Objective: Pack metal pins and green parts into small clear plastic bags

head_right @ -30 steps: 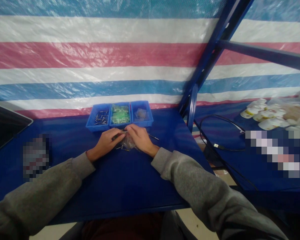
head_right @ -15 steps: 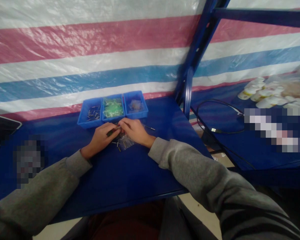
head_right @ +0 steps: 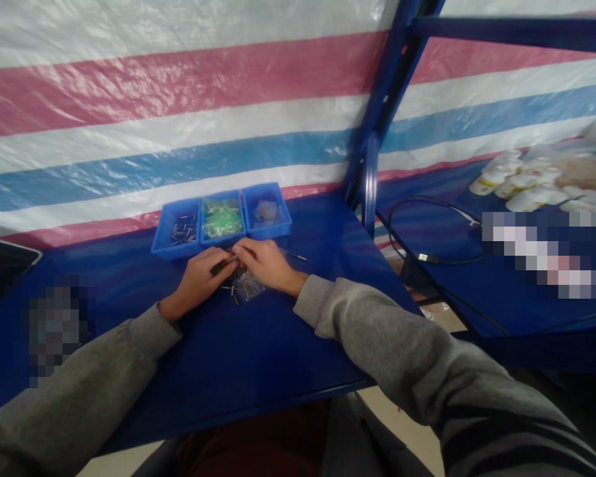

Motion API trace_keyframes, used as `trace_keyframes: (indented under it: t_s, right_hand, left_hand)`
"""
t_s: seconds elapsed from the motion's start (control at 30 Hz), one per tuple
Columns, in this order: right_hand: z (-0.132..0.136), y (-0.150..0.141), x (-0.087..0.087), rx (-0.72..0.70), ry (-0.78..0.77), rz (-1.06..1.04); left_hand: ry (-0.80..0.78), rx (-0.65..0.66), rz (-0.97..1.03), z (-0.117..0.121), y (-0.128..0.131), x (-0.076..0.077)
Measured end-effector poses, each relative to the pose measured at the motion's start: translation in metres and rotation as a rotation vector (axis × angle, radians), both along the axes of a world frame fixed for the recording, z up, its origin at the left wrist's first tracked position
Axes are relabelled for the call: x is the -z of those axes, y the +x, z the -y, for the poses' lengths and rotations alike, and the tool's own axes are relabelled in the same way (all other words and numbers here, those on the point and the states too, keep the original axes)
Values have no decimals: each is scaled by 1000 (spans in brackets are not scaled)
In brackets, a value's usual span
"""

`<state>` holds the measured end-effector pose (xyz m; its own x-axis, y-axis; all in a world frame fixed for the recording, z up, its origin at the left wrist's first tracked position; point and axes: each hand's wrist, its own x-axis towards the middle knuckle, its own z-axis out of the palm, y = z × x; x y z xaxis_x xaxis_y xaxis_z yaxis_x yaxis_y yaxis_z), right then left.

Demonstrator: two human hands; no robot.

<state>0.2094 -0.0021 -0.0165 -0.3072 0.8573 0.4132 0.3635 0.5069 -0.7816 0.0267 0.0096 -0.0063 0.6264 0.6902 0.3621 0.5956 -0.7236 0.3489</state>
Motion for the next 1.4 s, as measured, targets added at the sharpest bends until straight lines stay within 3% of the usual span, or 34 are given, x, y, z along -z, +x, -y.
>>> trace_keyframes:
  t_s: [0.3,0.57,0.8,1.1,1.4]
  right_hand:
    - [3,-3,0,63,35,1]
    - [2,-4,-1,132,123,-51]
    - [2,-3,6,57,-10,-199]
    - [4,-4,4,67,194,-148]
    - [3,-6,4,132,163,-111]
  left_hand:
    - [-34,-70,131,3,-6,0]
    - [56,-141,348,6,-9,2]
    - [24,-122,379,8,-9,-1]
    - [-36,-143,420,8,-9,-4]
    - [-68,-69,381,8,-8,-7]
